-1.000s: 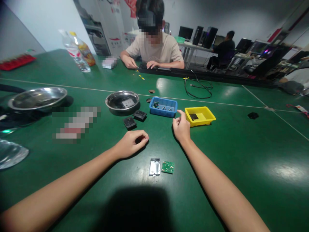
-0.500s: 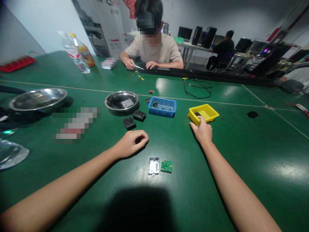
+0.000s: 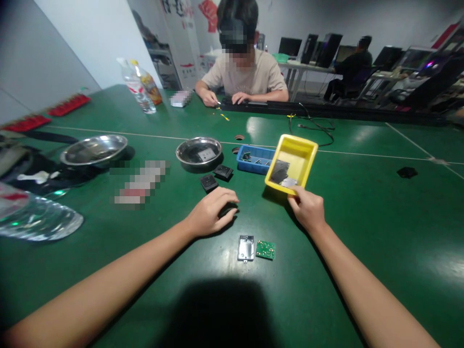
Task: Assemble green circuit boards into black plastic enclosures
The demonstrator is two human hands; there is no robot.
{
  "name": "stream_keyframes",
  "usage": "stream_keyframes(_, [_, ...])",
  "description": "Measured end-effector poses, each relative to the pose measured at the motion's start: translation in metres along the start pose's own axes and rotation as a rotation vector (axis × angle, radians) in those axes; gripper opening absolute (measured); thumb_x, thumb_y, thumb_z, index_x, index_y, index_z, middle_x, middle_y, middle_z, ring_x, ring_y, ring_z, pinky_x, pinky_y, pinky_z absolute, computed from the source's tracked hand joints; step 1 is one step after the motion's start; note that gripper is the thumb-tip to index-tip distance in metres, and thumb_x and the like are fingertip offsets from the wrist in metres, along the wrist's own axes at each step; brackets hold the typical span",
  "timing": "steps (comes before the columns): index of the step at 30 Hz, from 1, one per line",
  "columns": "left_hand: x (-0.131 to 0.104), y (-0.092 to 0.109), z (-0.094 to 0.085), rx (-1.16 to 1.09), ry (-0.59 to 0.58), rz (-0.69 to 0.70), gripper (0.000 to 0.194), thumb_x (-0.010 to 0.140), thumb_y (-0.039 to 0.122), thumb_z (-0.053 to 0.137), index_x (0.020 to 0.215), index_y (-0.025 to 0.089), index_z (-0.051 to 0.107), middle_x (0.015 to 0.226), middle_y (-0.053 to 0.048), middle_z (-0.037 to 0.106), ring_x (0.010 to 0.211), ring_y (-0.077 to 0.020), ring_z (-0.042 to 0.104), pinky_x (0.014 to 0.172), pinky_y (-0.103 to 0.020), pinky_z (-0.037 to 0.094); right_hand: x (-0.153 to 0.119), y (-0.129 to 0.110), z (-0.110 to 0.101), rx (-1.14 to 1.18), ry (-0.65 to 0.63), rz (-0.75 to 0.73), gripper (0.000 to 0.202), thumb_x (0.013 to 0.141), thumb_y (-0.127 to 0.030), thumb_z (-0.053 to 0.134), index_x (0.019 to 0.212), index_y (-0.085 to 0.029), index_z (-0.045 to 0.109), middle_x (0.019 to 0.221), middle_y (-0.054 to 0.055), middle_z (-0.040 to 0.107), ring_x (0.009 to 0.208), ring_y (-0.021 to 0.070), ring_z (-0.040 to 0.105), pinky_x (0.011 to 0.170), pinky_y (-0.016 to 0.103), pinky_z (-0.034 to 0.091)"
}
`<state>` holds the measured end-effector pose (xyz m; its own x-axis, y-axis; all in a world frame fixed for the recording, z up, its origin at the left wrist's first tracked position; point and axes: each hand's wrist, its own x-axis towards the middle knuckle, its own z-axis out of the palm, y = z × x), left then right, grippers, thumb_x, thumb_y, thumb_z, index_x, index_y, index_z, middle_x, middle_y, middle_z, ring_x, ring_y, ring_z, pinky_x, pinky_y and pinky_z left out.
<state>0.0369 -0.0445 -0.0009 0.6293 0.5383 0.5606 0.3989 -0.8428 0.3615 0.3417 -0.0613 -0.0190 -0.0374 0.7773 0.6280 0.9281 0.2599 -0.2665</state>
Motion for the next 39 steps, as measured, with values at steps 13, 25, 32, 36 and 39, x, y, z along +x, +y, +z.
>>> stream_keyframes(13, [0.006,0.016,0.001,0.442,-0.106,0.217,0.022,0.096,0.030,0.051,0.096,0.017,0.068,0.143,-0.011,0.058,0.129,-0.0258,0.053,0.098,-0.042,0.040,-0.009,-0.046,0.012,0.041,-0.038,-0.713,0.024,0.101,-0.018,0.046,0.096,-0.013,0.069,0.059,0.002,0.064,0.051,0.0124,0.054,0.053,0.026,0.037])
stream_keyframes(25, [0.009,0.016,0.003,0.464,-0.213,0.104,0.030,0.094,0.040,0.052,0.093,0.015,0.070,0.138,-0.015,0.060,0.131,-0.0317,0.049,0.103,-0.051,0.030,-0.007,-0.046,0.010,0.028,-0.056,-0.712,0.025,0.101,-0.018,0.047,0.095,-0.013,0.071,0.058,0.002,0.061,0.053,0.0127,0.052,0.055,0.027,0.035])
stream_keyframes(32, [0.008,0.013,0.003,0.426,-0.184,0.126,0.029,0.095,0.038,0.053,0.098,0.013,0.067,0.125,-0.018,0.063,0.121,-0.0311,0.054,0.101,-0.048,0.031,-0.008,-0.045,0.011,0.077,-0.100,-0.673,0.025,0.100,-0.018,0.047,0.096,-0.015,0.071,0.062,0.003,0.065,0.054,0.0129,0.055,0.055,0.027,0.036])
stream_keyframes(36, [0.008,0.012,0.003,0.348,-0.182,0.142,0.027,0.099,0.031,0.047,0.106,0.012,0.066,0.114,-0.014,0.066,0.109,-0.0249,0.061,0.101,-0.046,0.034,-0.009,-0.043,0.012,0.067,-0.097,-0.668,0.023,0.099,-0.019,0.048,0.096,-0.014,0.070,0.066,0.005,0.068,0.055,0.0134,0.058,0.054,0.027,0.037])
stream_keyframes(39, [0.006,0.009,0.004,0.294,-0.154,0.172,0.027,0.102,0.024,0.041,0.110,0.014,0.065,0.110,-0.011,0.068,0.100,-0.0200,0.063,0.099,-0.041,0.041,-0.010,-0.043,0.013,0.055,-0.100,-0.661,0.023,0.099,-0.019,0.048,0.095,-0.014,0.070,0.065,0.004,0.068,0.055,0.0137,0.059,0.054,0.027,0.038])
